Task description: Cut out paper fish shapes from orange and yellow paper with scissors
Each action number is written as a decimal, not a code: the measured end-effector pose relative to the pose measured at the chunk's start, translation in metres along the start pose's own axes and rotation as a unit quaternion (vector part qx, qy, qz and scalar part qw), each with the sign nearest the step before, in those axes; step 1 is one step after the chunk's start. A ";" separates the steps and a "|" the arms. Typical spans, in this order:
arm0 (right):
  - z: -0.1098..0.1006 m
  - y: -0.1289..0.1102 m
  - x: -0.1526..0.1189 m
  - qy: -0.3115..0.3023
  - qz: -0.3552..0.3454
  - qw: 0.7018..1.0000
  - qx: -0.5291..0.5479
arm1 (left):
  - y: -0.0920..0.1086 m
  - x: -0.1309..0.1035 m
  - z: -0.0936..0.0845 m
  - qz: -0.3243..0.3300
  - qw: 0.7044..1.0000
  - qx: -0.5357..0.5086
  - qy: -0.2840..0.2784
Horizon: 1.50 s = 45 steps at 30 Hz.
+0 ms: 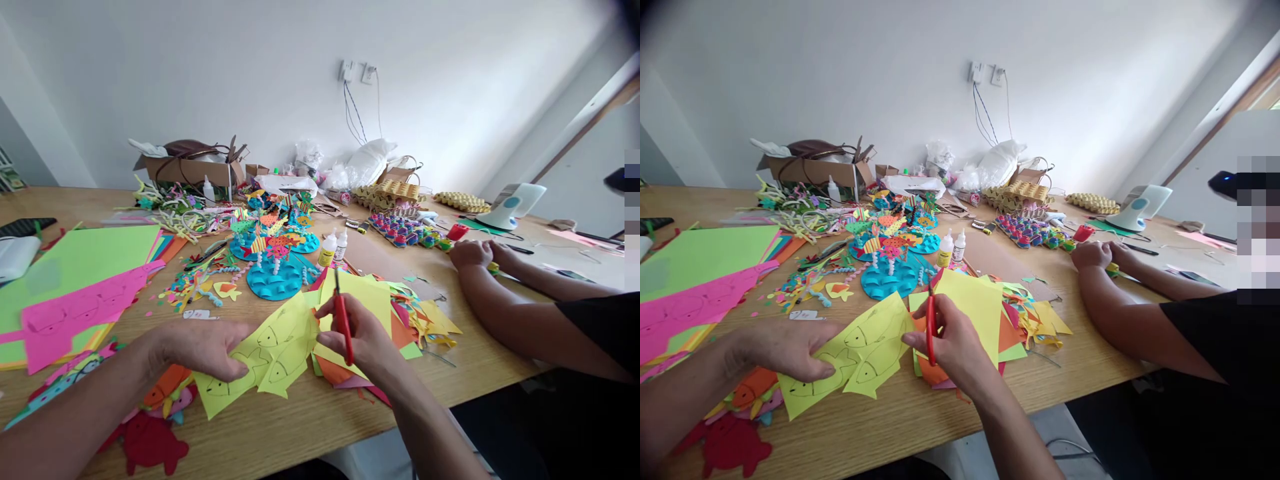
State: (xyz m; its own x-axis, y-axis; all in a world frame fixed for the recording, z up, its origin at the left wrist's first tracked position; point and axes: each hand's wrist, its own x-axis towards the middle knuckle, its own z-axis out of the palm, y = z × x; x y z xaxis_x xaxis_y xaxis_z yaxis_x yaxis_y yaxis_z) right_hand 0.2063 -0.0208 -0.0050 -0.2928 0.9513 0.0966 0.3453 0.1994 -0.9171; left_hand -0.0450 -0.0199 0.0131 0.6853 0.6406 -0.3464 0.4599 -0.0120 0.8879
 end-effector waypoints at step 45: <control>0.045 0.011 0.003 0.172 0.026 0.969 0.173 | -0.011 0.033 0.012 0.136 0.865 -0.326 0.355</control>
State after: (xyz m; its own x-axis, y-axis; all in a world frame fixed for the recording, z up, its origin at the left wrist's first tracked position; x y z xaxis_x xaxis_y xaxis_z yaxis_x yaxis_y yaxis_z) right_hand 0.1695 -0.0261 -0.0323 0.0516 0.9920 0.1149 0.0145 0.1143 -0.9933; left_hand -0.0207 -0.0075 -0.0120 0.0918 0.9953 -0.0307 -0.2394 0.0519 0.9695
